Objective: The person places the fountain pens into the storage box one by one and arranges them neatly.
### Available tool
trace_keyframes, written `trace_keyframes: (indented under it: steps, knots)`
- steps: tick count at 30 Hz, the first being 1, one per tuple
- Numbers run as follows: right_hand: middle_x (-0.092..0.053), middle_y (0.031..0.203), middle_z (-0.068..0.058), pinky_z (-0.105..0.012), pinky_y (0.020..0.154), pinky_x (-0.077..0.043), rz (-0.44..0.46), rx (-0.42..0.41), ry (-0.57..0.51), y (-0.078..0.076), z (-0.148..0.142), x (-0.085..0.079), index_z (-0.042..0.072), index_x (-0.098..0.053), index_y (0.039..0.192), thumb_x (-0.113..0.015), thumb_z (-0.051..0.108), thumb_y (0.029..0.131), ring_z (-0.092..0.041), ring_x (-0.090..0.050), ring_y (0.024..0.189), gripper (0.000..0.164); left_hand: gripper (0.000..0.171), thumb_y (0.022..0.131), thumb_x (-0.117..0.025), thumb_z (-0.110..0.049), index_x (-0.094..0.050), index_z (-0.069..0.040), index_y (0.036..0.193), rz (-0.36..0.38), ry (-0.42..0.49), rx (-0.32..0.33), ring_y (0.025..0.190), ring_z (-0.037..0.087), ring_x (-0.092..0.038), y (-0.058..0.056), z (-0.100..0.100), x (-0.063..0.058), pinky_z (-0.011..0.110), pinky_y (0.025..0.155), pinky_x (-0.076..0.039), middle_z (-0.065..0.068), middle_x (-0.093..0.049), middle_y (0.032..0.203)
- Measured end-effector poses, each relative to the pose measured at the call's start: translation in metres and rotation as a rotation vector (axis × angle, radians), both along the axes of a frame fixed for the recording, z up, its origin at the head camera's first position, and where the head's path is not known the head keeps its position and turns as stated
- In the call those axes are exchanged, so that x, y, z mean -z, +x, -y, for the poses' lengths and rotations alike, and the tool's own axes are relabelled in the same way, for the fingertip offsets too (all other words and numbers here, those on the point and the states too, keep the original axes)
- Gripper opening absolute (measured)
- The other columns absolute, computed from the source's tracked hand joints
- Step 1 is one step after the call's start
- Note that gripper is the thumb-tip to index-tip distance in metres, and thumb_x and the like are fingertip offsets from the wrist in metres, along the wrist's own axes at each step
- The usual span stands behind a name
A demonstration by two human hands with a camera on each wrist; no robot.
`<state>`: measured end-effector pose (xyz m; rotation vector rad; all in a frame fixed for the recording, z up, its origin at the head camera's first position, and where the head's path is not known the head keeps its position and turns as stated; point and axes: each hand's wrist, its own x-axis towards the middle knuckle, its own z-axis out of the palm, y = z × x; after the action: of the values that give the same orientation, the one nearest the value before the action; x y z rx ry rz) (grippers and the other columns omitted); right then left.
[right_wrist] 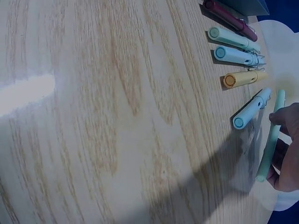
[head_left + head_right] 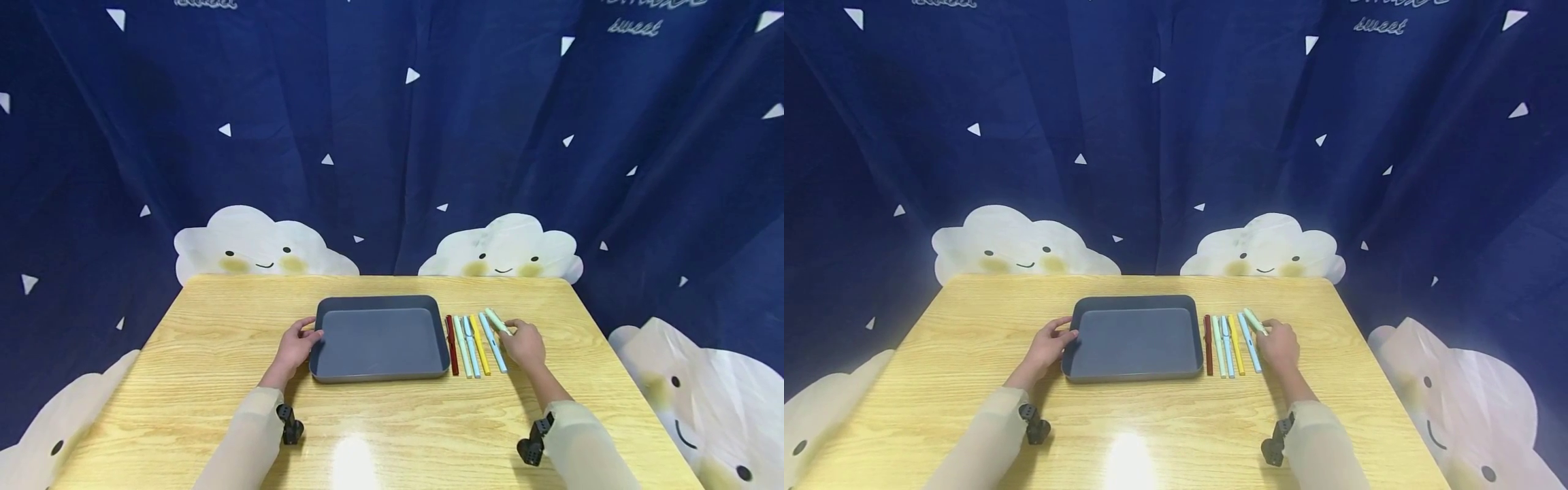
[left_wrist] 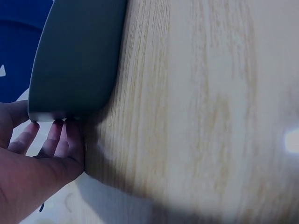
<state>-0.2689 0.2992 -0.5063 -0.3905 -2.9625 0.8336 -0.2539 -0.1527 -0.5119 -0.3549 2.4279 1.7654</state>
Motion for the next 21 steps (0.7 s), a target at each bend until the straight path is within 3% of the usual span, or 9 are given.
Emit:
trace_keyframes:
  steps: [5, 13, 21]
  knots:
    - [-0.048, 0.062, -0.006, -0.025, 0.041, -0.030, -0.031, -0.027, -0.001, 0.000, 0.003, -0.004, 0.001, -0.057, 0.124, -0.052, 0.021, 0.089, -0.011, -0.033, 0.046, 0.040, 0.048, 0.095, -0.054, -0.018, -0.040, -0.007, 0.140, 0.000, -0.004, 0.002, 0.099, 0.028, -0.055, 0.001, 0.000, -0.002, 0.027, 0.069, -0.047, 0.024, -0.050, 0.124]
    - [-0.060, 0.084, -0.016, -0.028, 0.047, -0.035, -0.061, -0.043, 0.012, 0.001, 0.005, -0.010, 0.001, -0.060, 0.120, -0.055, 0.020, 0.088, -0.016, -0.044, 0.056, 0.038, 0.049, 0.095, -0.052, -0.019, -0.038, -0.008, 0.141, 0.009, 0.003, 0.020, 0.110, 0.033, -0.052, 0.002, 0.000, -0.002, 0.036, 0.082, -0.049, 0.024, -0.048, 0.127]
    - [-0.060, 0.081, -0.015, -0.028, 0.047, -0.035, -0.066, -0.072, 0.010, 0.000, 0.007, -0.016, 0.000, -0.059, 0.121, -0.056, 0.020, 0.088, -0.017, -0.045, 0.055, 0.038, 0.050, 0.095, -0.053, -0.018, -0.039, -0.009, 0.141, -0.006, -0.012, 0.020, 0.106, 0.029, -0.053, -0.001, 0.002, 0.000, 0.027, 0.075, -0.046, 0.023, -0.051, 0.123]
